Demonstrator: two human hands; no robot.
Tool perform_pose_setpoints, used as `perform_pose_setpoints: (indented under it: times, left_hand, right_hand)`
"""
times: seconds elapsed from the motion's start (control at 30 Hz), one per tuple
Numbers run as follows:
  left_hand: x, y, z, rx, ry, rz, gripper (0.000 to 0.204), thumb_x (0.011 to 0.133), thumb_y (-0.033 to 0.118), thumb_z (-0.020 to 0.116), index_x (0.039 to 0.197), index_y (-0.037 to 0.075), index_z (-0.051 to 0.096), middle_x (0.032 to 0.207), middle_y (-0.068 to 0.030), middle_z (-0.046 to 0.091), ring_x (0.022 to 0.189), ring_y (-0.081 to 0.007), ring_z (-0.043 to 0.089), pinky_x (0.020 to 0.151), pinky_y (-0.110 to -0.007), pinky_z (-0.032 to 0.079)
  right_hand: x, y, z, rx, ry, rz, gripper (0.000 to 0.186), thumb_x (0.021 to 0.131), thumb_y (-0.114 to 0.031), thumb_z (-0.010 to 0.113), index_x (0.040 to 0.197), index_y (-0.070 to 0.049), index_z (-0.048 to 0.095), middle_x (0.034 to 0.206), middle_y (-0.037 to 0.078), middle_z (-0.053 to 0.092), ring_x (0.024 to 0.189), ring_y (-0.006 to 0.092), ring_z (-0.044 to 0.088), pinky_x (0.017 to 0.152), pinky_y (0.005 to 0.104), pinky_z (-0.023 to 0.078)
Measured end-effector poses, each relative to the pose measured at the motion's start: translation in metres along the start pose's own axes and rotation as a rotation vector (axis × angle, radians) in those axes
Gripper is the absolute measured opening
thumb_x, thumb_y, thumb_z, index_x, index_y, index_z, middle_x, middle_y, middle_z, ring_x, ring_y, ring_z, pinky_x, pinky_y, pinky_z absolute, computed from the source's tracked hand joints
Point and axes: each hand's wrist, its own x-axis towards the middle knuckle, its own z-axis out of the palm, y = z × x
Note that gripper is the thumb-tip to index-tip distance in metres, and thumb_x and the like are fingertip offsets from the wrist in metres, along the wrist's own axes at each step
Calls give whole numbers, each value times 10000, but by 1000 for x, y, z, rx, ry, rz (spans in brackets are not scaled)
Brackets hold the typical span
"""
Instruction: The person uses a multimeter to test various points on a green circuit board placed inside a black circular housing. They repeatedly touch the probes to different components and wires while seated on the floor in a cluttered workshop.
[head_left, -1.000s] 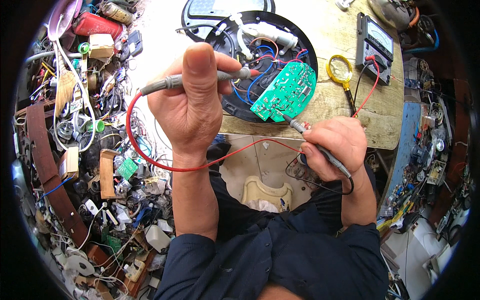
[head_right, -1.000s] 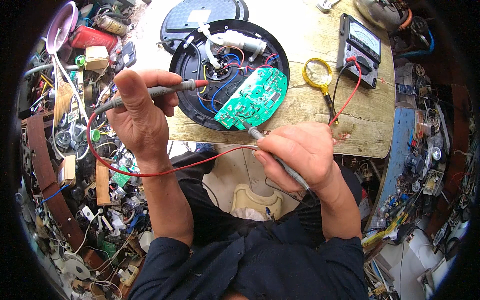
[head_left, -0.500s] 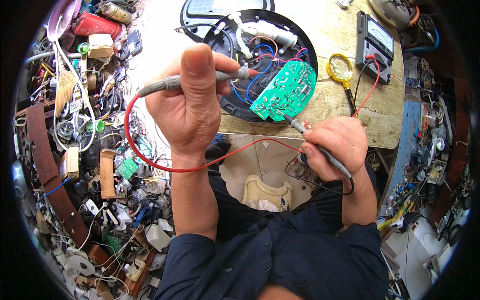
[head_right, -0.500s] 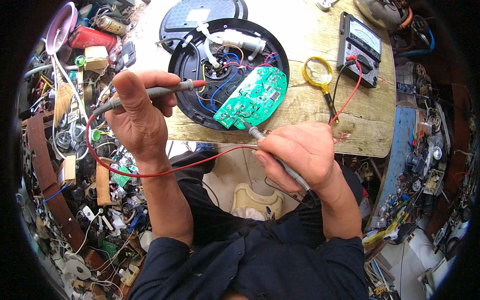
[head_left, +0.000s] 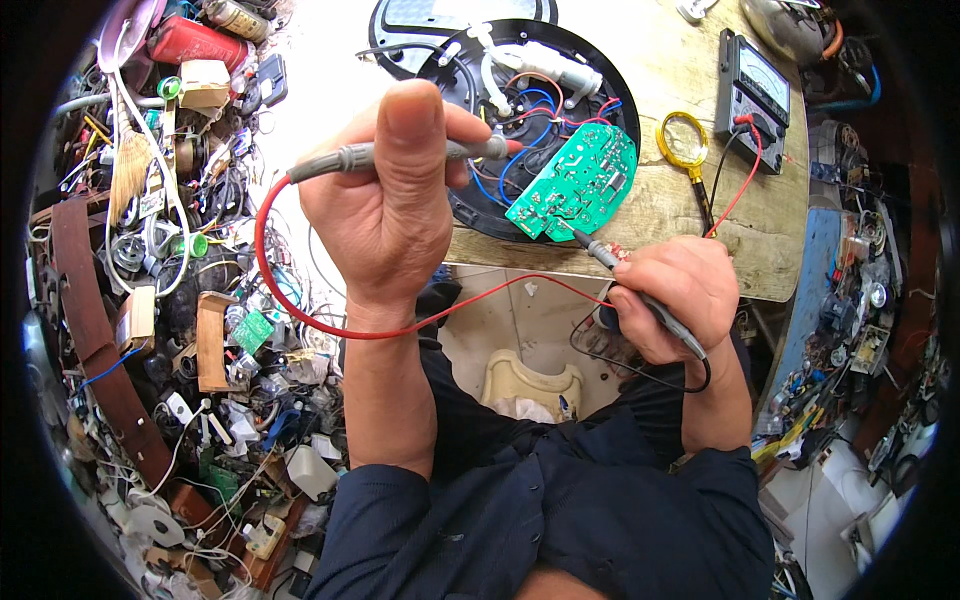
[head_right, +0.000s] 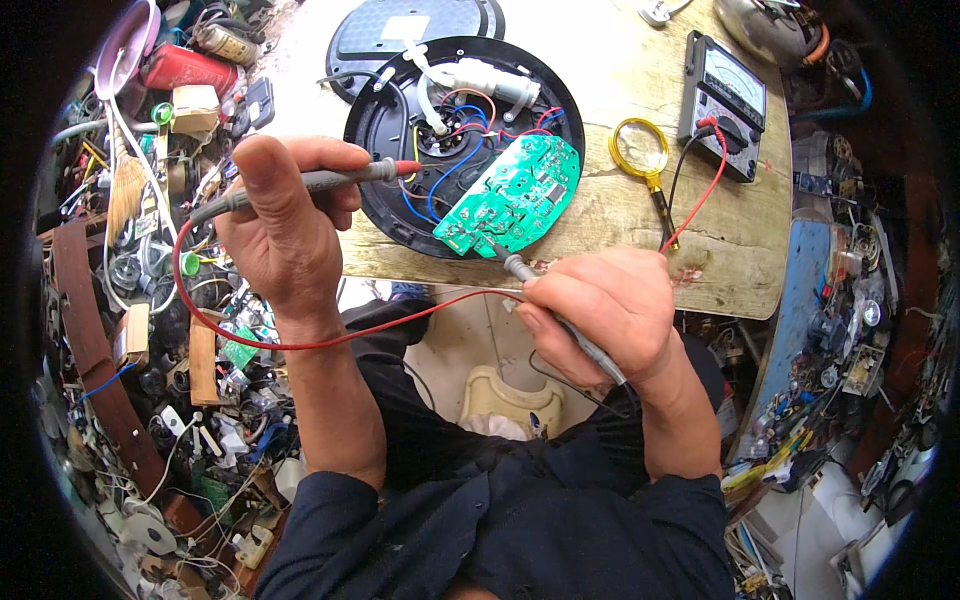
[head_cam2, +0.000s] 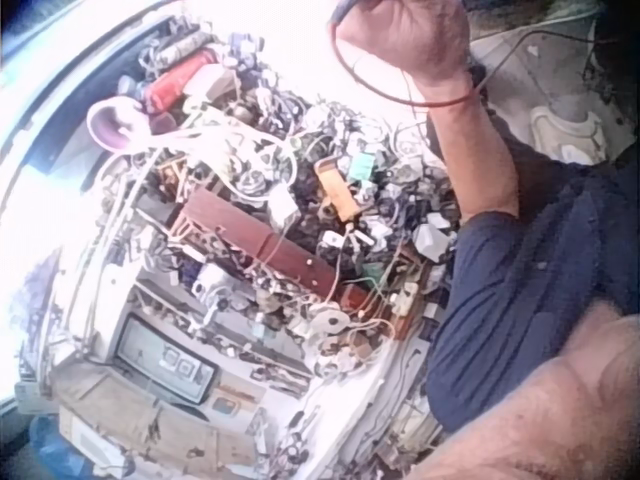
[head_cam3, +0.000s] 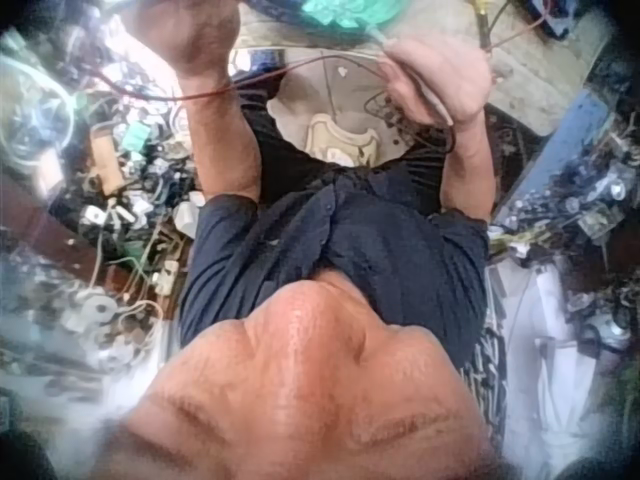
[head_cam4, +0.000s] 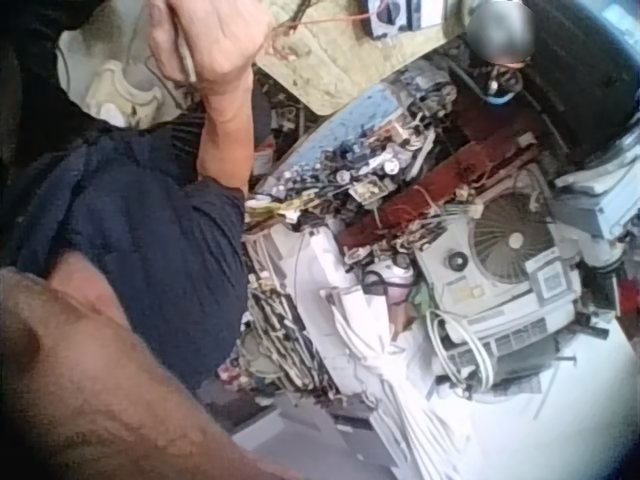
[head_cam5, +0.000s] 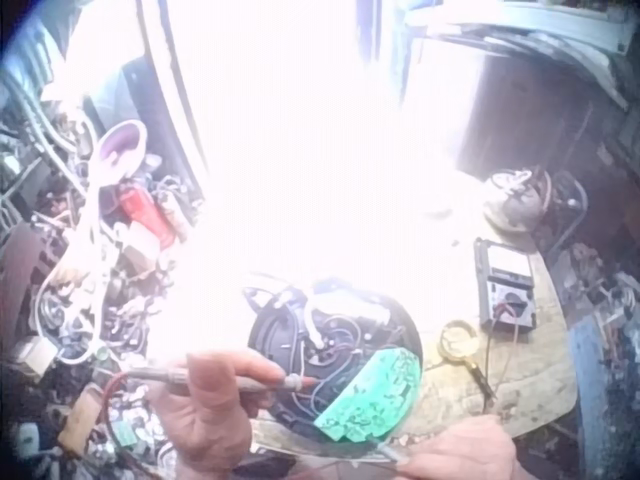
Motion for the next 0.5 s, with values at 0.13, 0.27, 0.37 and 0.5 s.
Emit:
perform_pose_setpoints:
  times: [0.13, 0.27, 0.37, 0.5]
  left_hand:
    - [0, 1, 0, -34, -1, -10, 557, 1040, 487, 584, 806, 2, 728, 699, -24, 683, 584, -46, 558, 525, -193, 414]
    - [-1, 1, -1, -55, 3, -6, 551, 1038, 482, 591, 807, 0, 728, 689, -22, 681, 583, -45, 556, 523, -193, 410]
    - [-1, 1, -2, -66, -1, -5, 537, 1035, 468, 604, 806, -1, 727, 681, -23, 681, 578, -44, 552, 520, -194, 407]
    - [2, -1, -1, 164, -19, 50, 766, 1035, 658, 418, 765, 16, 736, 581, -5, 594, 515, -43, 516, 476, -176, 349]
  right_hand:
    - [1, 0, 0, 18, -5, 2, 270, 710, -11, 801, 947, -33, 673, 721, 76, 673, 563, 231, 652, 489, 329, 488]
    - [-2, -2, 0, 7, -30, 19, 234, 754, -46, 784, 959, -27, 671, 734, 84, 685, 598, 243, 673, 532, 339, 495]
    - [-3, -3, 0, -6, -33, 19, 218, 774, -63, 777, 962, -25, 671, 741, 86, 690, 613, 250, 682, 556, 343, 500]
    - [2, -2, 3, 10, -6, -12, 258, 721, -21, 798, 949, -34, 679, 719, 76, 674, 568, 232, 657, 498, 329, 487]
